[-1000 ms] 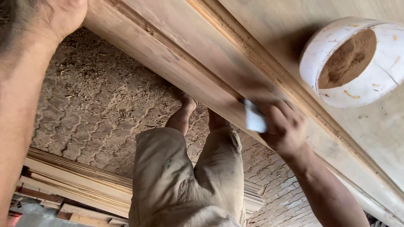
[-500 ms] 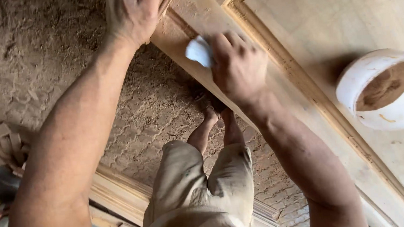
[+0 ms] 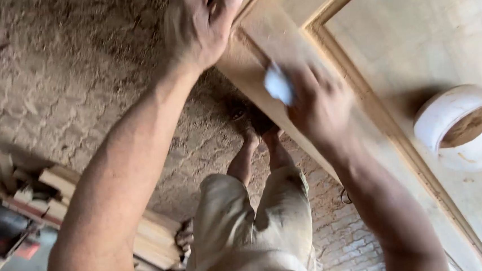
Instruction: Sanding and refining the details of a wooden panel using sandpaper and a chisel.
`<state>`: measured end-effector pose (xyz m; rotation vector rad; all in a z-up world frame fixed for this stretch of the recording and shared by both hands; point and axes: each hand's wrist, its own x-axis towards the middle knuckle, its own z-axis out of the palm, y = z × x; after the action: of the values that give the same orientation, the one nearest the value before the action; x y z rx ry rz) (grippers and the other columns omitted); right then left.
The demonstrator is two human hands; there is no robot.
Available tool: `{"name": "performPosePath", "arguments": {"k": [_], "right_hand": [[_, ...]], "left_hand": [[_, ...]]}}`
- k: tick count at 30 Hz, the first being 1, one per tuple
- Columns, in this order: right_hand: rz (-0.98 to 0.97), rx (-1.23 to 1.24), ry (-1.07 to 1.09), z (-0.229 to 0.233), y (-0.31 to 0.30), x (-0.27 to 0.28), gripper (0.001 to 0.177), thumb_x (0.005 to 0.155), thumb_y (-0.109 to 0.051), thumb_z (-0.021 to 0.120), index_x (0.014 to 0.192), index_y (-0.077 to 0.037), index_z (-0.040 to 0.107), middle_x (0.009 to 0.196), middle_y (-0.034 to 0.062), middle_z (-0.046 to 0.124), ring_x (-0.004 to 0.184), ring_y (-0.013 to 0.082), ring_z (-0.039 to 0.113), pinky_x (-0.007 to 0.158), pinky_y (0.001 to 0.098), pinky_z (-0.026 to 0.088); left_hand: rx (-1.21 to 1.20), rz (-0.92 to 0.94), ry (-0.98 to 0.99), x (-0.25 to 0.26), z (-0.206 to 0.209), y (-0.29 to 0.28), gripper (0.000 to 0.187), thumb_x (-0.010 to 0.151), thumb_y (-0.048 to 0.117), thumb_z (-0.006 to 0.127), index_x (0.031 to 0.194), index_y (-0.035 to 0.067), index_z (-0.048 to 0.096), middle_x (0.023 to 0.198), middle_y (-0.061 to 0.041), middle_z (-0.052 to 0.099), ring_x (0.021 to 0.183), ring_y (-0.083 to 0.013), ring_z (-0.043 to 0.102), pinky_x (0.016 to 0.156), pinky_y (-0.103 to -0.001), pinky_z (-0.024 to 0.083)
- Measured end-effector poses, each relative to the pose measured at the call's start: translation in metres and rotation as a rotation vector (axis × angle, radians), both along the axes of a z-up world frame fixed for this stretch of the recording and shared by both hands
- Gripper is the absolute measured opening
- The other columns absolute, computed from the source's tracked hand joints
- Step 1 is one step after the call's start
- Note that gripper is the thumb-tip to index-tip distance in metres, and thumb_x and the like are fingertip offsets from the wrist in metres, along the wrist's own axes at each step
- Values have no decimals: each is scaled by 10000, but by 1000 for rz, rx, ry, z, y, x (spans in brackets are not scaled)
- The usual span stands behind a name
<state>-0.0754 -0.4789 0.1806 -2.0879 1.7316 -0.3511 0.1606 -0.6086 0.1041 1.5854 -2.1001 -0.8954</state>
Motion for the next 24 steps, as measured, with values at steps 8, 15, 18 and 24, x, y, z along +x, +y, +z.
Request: {"name": "performPosePath", "arguments": {"k": [8,15,18,24], "right_hand": [[33,-110,-204,40,-68,51,303,886,46,680,1168,-54,727,1012,147,744,821,291,707,631,404,591],[-26,-46,-163,11,-9,11,291,943,-64,735,1222,-145,724,988,70,719,846,237,722,693,389,587],[0,-148,-82,-11,-27,31,212,890,-90,758,1093,-97,699,867,94,687,696,220,657,574,385,528],[-62,-103,-37,-14,-15,20,70,990,-47,754,1005,-100,711,827,53,716,563,140,601,420,328,453]], "left_hand": [[-221,14,277,-10,20,-8,698,1105,721,314,1050,118,661,647,97,440,478,-22,408,370,-249,377],[48,229,242,6,3,-5,656,1061,737,319,756,176,470,560,93,382,455,-39,375,370,-271,343],[-3,196,217,2,19,-3,640,1071,731,313,773,188,473,578,70,366,464,-48,362,398,-279,312],[-134,119,415,-2,9,-6,603,1122,695,301,1037,177,597,576,118,416,449,18,446,359,-198,440]]}}
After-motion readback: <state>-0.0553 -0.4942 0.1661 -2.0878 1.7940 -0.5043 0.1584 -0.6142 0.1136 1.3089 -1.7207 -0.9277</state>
